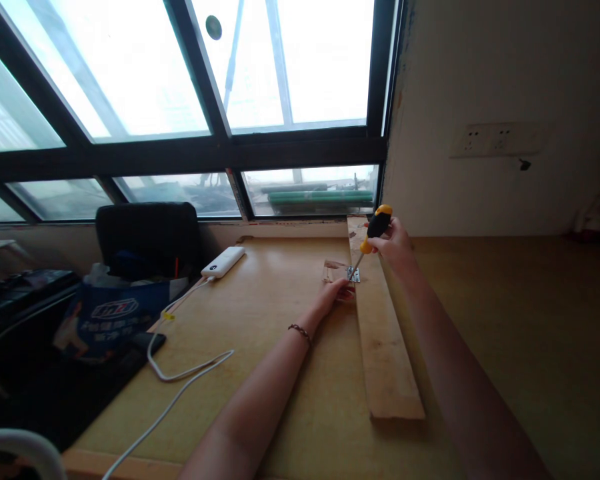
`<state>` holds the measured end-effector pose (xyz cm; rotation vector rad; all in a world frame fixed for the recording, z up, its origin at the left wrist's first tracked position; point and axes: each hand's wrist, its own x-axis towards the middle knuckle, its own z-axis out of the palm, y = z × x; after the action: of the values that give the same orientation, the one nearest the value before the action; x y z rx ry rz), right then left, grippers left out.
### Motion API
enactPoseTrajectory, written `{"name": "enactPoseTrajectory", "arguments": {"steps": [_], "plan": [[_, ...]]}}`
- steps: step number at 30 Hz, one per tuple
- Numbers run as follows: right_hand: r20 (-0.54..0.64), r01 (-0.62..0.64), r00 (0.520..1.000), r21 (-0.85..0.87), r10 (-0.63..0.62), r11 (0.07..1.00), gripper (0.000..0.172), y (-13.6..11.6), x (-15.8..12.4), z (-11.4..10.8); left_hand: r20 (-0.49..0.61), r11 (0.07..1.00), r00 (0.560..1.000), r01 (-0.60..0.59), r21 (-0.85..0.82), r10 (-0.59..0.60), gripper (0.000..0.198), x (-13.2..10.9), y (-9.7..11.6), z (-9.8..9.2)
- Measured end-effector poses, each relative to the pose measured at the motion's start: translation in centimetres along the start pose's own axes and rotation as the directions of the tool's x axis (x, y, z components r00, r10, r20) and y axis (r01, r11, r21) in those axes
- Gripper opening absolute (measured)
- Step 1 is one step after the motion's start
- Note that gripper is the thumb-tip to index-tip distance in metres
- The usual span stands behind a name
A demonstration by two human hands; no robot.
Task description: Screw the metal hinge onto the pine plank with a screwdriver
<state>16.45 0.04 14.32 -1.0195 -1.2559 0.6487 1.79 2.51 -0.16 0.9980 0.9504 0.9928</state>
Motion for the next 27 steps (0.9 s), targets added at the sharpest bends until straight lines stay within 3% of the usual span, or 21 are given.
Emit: {"name": "enactPoseTrajectory", "arguments": {"steps": [4,9,13,20,27], "plan": [[-0.039,0.037,0.998,-0.162,-0.044,0.986,0.042,0.38,0.28,-0.26,0.009,1.000,1.000,-0.010,0.003,0.010,0.022,0.06,0.01,-0.07],[-0.071,0.012,0.997,-0.068,-0.017,0.998,0.056,0.14,0.23,-0.33,-0.010,0.998,1.000,0.005,0.055,-0.004,0.020,-0.07,0.15,0.04],[-0.024,-0.002,1.000,-0.033,0.001,0.999,0.049,-0.33,-0.11,-0.13,-0.023,0.996,1.000,-0.007,0.089,0.010,0.020,-0.22,0.28,0.20],[-0.141,0.092,0.978,-0.366,-0.152,0.926,0.047,0.25,-0.01,-0.35,-0.053,0.995,0.998,-0.022,0.100,0.027,0.019,-0.38,0.35,0.41],[-0.023,0.048,0.999,-0.023,-0.048,0.999,0.056,-0.10,-0.31,0.12,-0.043,0.990,0.997,-0.052,0.133,0.058,0.020,-0.70,0.35,0.47]]}}
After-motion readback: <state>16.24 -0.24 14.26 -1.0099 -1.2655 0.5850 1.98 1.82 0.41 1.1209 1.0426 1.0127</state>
